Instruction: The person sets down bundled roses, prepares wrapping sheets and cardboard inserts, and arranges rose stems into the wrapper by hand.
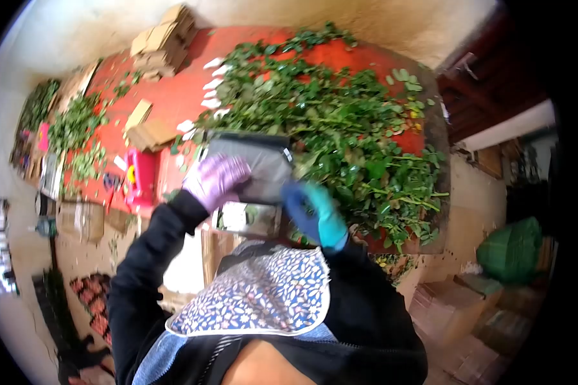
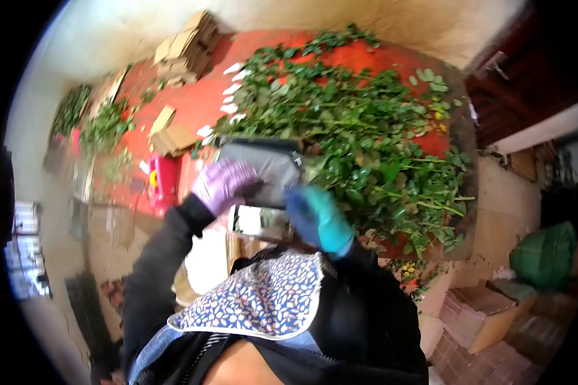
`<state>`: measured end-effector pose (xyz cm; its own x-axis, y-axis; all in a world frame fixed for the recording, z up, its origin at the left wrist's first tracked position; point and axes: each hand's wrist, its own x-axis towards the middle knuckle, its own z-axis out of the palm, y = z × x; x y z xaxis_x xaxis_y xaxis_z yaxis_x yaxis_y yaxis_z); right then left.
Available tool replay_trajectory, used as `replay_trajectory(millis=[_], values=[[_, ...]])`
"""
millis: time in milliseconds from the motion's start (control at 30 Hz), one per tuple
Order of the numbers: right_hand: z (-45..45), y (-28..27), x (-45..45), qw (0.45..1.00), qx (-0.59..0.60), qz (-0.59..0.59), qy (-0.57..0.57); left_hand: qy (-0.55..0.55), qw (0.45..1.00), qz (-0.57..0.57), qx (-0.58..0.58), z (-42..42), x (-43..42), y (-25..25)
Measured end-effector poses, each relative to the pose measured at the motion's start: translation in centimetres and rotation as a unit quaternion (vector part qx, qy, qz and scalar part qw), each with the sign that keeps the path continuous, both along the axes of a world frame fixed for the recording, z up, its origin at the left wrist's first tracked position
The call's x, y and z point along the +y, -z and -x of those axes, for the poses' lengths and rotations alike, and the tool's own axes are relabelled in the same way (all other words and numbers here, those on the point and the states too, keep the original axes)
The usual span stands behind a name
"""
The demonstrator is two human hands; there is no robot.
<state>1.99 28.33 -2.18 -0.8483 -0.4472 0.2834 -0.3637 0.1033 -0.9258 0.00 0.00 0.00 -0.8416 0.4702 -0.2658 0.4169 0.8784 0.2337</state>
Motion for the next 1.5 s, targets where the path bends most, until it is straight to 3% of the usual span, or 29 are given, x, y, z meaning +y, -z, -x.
replay_trajectory(millis=[33, 100, 133, 167, 233, 300, 367, 433, 467, 500, 600, 767, 800, 833, 867, 900, 933, 967, 1033, 1133, 1167, 1233, 1300, 1433, 1500], values=[[-3.1, 0.6, 0.5, 0.992, -0.125, 0.010, -0.031, 0.080, 0.995, -0.031, 0.054, -1.1, 0.9, 0.7], [-3.7, 4.3, 1.2, 0.874, -0.473, 0.095, -0.054, 0.072, 0.994, -0.007, 0.081, 1.3, 0.8, 2.3], [-4.8, 8.5, 2.0, 0.900, -0.407, 0.122, -0.098, 0.058, 0.997, -0.045, 0.038, 1.6, 0.6, 0.9], [-5.3, 11.1, 1.9, 0.887, -0.423, 0.169, -0.082, 0.024, 0.994, -0.104, -0.018, 1.9, 0.2, 1.0], [-5.8, 14.6, 1.4, 0.828, -0.478, 0.293, 0.000, -0.006, 0.947, -0.319, 0.041, 3.2, -4.3, 2.5], [-6.3, 17.4, 1.1, 0.759, -0.493, 0.415, 0.095, -0.166, 0.899, -0.397, 0.079, 2.4, -6.7, 5.6], [-6.2, 19.8, 0.3, 0.709, -0.476, 0.497, 0.153, -0.246, 0.784, -0.567, -0.054, 2.6, -9.6, 14.9], [-5.7, 22.4, -0.7, 0.677, -0.451, 0.552, 0.184, -0.305, 0.703, -0.618, -0.178, 2.5, -8.5, 15.1], [-5.4, 23.4, -1.1, 0.670, -0.439, 0.567, 0.191, -0.294, 0.684, -0.627, -0.230, 2.3, -6.1, 10.8], [-4.9, 23.7, -1.5, 0.667, -0.428, 0.577, 0.197, -0.229, 0.747, -0.589, -0.207, 2.9, -6.1, 10.9], [-4.2, 23.0, -1.9, 0.652, -0.445, 0.578, 0.204, -0.264, 0.721, -0.597, -0.233, 2.2, -5.7, 11.1], [-4.3, 14.7, -2.2, 0.626, -0.453, 0.588, 0.239, -0.214, 0.766, -0.583, -0.167, 3.0, -5.5, 9.7], [-4.6, 12.0, -2.1, 0.625, -0.427, 0.606, 0.245, -0.205, 0.716, -0.639, -0.191, 2.2, -3.8, 5.9], [-4.5, 10.4, -1.7, 0.625, -0.403, 0.620, 0.249, -0.190, 0.716, -0.648, -0.177, 1.8, -2.8, 3.1], [-5.5, 10.4, -0.2, 0.472, -0.424, 0.762, 0.130, -0.146, 0.748, -0.637, -0.116, 1.1, -1.9, 0.0], [-5.5, 7.4, -0.9, 0.752, -0.296, 0.578, 0.115, -0.123, 0.810, -0.573, -0.026, 0.2, -2.0, -0.3], [-5.8, 5.4, -0.9, 0.816, -0.211, 0.529, 0.099, -0.108, 0.857, -0.499, 0.071, -0.5, -1.9, -1.3], [-6.1, 4.2, -0.4, 0.824, -0.169, 0.533, 0.093, -0.081, 0.863, -0.488, 0.101, -2.3, -1.9, -2.9], [-6.4, 2.2, 0.4, 0.820, -0.132, 0.547, 0.101, -0.009, 0.809, -0.571, 0.139, -4.2, -2.0, -3.9], [-5.8, 1.1, -0.1, 0.835, -0.134, 0.525, 0.091, 0.000, 0.756, -0.647, 0.101, -7.5, -3.3, -3.1], [-5.1, 1.7, -1.1, 0.841, -0.159, 0.511, 0.086, -0.040, 0.744, -0.663, 0.074, -8.6, -3.9, -1.3], [-3.6, 3.5, -4.2, 0.850, -0.228, 0.469, 0.069, -0.025, 0.718, -0.669, 0.190, -9.5, -6.5, 0.2], [-2.5, 6.0, -7.7, 0.866, -0.314, 0.389, 0.020, -0.100, 0.675, -0.700, 0.211, -12.3, -8.1, 1.1], [-2.1, 11.1, -14.8, 0.863, -0.446, 0.186, -0.149, -0.128, 0.694, -0.526, 0.475, -21.0, -7.6, -0.3], [-3.5, 13.1, -18.7, 0.844, -0.470, 0.113, -0.233, -0.257, 0.758, -0.431, 0.417, -27.6, -5.0, -0.2]])
